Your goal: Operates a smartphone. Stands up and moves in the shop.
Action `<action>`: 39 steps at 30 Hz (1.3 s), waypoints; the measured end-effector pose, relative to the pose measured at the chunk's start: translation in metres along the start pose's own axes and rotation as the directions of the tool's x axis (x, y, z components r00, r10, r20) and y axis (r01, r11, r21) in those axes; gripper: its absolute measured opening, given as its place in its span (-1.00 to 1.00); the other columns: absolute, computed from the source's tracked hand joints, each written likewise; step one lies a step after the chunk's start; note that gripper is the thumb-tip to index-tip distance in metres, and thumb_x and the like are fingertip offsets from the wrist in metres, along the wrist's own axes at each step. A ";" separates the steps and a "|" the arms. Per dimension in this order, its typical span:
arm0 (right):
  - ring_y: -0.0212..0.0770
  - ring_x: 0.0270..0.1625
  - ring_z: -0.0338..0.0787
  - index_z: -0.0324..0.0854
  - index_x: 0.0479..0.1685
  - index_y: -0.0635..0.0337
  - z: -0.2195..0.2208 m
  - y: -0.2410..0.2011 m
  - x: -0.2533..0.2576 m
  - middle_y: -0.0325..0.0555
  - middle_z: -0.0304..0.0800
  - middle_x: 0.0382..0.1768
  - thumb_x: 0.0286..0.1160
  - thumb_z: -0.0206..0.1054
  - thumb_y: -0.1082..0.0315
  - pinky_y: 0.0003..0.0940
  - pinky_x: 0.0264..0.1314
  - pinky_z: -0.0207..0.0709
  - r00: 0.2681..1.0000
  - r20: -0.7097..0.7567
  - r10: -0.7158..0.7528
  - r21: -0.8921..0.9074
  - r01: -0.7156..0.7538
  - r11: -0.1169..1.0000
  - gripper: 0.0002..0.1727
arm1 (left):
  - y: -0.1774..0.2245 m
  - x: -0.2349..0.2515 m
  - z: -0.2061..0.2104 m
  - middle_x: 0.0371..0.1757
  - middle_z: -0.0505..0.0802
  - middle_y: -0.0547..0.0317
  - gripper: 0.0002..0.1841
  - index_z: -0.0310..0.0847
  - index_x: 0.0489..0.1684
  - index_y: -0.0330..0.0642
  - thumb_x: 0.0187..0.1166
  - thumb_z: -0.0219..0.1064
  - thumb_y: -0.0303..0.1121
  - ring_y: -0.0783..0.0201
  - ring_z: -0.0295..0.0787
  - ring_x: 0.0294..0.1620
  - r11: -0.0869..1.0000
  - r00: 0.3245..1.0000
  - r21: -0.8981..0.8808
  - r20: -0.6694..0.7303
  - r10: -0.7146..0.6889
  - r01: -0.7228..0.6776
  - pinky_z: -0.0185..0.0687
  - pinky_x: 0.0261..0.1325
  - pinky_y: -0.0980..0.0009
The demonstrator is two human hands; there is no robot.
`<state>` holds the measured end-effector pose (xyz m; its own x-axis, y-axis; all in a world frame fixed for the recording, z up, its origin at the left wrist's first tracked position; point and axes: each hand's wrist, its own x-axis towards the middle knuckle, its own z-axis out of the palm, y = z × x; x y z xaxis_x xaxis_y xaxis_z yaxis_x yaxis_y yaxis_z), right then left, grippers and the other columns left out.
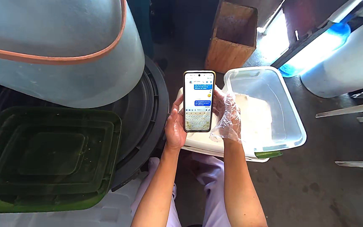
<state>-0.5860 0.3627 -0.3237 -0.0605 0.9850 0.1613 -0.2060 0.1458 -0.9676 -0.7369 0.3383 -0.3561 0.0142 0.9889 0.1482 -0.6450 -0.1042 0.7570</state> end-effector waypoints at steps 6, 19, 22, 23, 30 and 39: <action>-0.49 0.11 0.81 0.56 0.53 0.16 -0.009 -0.008 0.000 -0.27 0.83 0.20 0.86 0.00 0.23 -0.51 0.22 0.70 0.986 0.025 0.166 -0.138 -0.161 0.977 -0.57 | 0.001 0.001 0.000 0.49 0.67 0.26 -0.23 0.10 0.79 0.18 0.65 -0.05 0.36 0.33 0.74 0.34 1.000 1.000 0.001 0.006 0.010 -0.010 0.72 0.31 0.28; -0.28 0.13 0.83 -0.33 0.90 -0.13 -0.027 -0.015 0.000 -0.11 0.64 0.37 0.22 0.29 0.59 -0.34 -0.01 0.83 0.783 0.455 0.424 -0.211 -0.368 0.906 0.15 | 0.001 0.004 0.000 0.48 0.68 0.29 -0.29 0.11 0.78 0.19 0.69 -0.12 0.31 0.34 0.75 0.34 0.999 0.999 0.008 -0.004 0.042 -0.042 0.72 0.31 0.29; -0.29 0.17 0.83 -0.34 0.90 -0.11 -0.030 -0.012 0.000 -0.11 0.62 0.40 0.15 0.32 0.61 -0.34 0.06 0.82 0.788 0.465 0.403 -0.197 -0.351 0.915 0.20 | -0.001 0.005 0.000 0.47 0.69 0.28 -0.29 0.15 0.77 0.19 0.70 -0.11 0.31 0.34 0.74 0.34 0.999 0.999 0.000 0.003 0.052 -0.052 0.71 0.34 0.29; -0.31 0.18 0.82 -0.34 0.91 -0.08 -0.031 -0.010 0.000 -0.11 0.63 0.41 0.14 0.34 0.61 -0.37 0.10 0.80 0.794 0.474 0.381 -0.199 -0.325 0.925 0.21 | -0.001 0.005 0.000 0.48 0.68 0.29 -0.31 0.15 0.76 0.19 0.70 -0.11 0.30 0.34 0.73 0.35 0.998 0.998 0.007 0.008 0.057 -0.057 0.70 0.34 0.30; -0.36 0.24 0.79 -0.30 0.90 0.01 -0.033 -0.008 -0.001 -0.11 0.59 0.47 0.13 0.39 0.55 -0.46 0.21 0.72 0.815 0.470 0.339 -0.228 -0.259 0.939 0.20 | 0.000 0.005 0.000 0.46 0.69 0.29 -0.27 0.12 0.77 0.17 0.67 -0.03 0.32 0.36 0.75 0.31 0.999 0.999 0.020 0.009 0.045 -0.046 0.72 0.30 0.33; -0.39 0.26 0.79 -0.30 0.90 0.03 -0.031 -0.012 -0.001 -0.13 0.64 0.43 0.13 0.36 0.64 -0.49 0.25 0.71 0.813 0.476 0.335 -0.231 -0.252 0.940 0.20 | 0.000 0.005 -0.001 0.47 0.69 0.27 -0.27 0.14 0.76 0.19 0.66 -0.05 0.34 0.34 0.75 0.31 0.999 0.999 -0.003 0.014 0.052 -0.052 0.73 0.29 0.30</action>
<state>-0.5529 0.3625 -0.3184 -0.5834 0.8059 -0.1003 0.0471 -0.0897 -0.9949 -0.7373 0.3435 -0.3561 -0.0087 0.9805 0.1962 -0.6475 -0.1550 0.7462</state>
